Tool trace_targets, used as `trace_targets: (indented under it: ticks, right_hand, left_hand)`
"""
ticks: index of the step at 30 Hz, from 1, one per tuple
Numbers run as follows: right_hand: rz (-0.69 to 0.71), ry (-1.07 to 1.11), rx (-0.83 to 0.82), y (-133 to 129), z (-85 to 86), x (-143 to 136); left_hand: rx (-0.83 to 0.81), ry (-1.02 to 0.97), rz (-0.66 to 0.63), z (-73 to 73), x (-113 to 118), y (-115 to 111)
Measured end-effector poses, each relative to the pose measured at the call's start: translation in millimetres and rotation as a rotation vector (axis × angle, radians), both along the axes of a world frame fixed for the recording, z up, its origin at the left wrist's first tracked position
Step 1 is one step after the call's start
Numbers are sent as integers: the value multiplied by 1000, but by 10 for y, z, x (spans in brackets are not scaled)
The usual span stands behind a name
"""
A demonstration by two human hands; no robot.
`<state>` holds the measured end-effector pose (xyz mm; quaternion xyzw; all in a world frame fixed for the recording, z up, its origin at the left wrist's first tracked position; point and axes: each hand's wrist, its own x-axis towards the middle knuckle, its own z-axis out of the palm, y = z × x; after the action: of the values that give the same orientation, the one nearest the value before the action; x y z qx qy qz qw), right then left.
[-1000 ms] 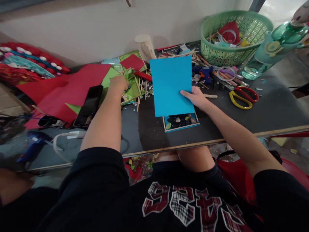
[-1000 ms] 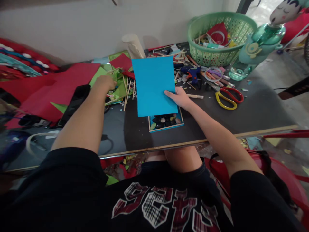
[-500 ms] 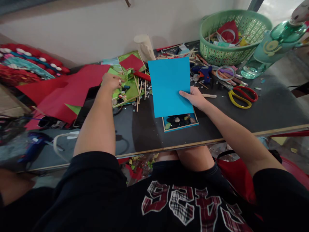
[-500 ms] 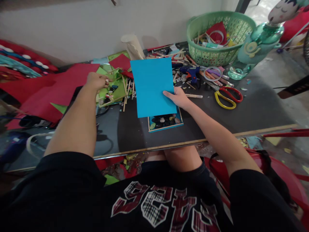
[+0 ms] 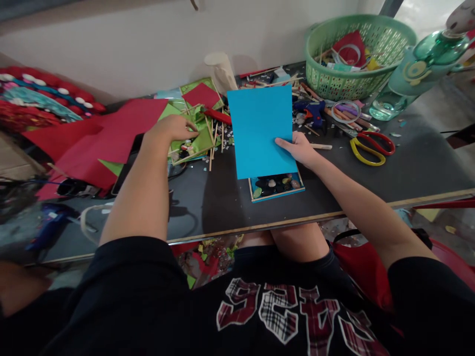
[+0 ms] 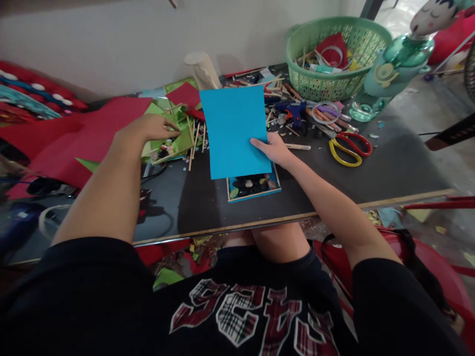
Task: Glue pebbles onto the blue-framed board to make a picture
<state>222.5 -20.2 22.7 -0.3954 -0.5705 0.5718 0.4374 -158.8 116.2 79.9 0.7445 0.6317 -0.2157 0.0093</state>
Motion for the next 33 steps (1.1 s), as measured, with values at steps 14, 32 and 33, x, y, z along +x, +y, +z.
trace_targets:
  ticks: [14,32,33]
  right_hand:
    - [-9,10,-14,-12,27,-18]
    - [-6,3,-18,2,-1,7]
    - [-11,-1,-20,4,-5,8]
  left_hand:
    - [12,101,-90,-118,-39,116]
    - [70,-4,120,-141,-108,98]
    - [96,-88,129,-152,-113,109]
